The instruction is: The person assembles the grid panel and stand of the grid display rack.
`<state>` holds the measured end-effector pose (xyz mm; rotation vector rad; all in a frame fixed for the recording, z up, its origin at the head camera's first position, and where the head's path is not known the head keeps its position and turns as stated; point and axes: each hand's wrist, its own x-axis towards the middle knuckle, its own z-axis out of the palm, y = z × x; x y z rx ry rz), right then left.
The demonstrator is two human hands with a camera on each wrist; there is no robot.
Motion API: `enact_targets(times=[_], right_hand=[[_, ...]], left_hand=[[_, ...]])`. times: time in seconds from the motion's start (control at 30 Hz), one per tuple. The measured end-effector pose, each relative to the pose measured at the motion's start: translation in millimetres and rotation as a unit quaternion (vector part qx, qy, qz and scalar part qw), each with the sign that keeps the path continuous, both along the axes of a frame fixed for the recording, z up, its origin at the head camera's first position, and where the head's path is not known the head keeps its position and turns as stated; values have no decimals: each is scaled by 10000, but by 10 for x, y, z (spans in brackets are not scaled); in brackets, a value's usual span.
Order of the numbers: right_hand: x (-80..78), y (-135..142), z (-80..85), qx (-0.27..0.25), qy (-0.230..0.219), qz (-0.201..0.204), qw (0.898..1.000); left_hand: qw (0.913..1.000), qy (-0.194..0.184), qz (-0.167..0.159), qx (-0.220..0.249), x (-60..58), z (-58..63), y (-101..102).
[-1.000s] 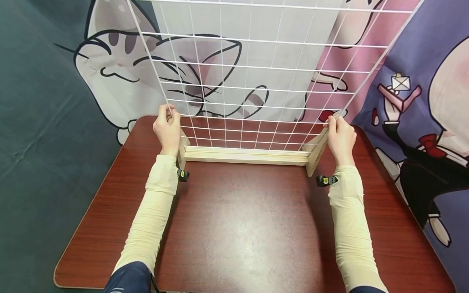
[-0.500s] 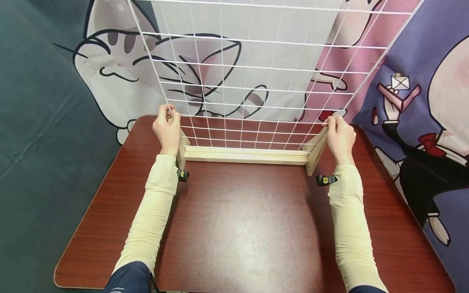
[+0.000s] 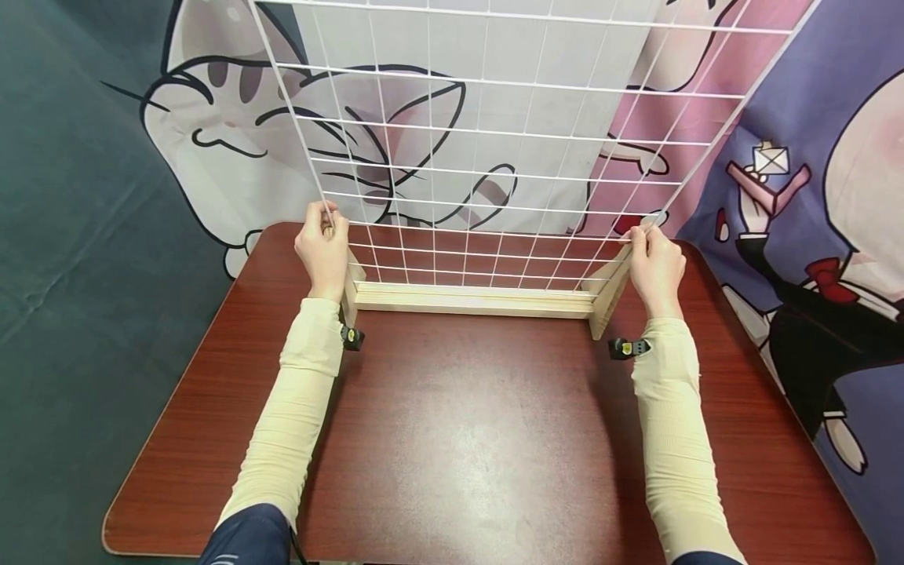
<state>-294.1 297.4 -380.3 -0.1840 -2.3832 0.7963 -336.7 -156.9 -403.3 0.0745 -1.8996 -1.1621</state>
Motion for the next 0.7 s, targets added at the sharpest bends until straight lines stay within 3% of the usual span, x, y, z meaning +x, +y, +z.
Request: enact_targets(times=[0.7], right_hand=[[-3,14,-29,-8,56,-5,10000]], left_hand=[[9999,139,-62,-62,-26,-60,-11]])
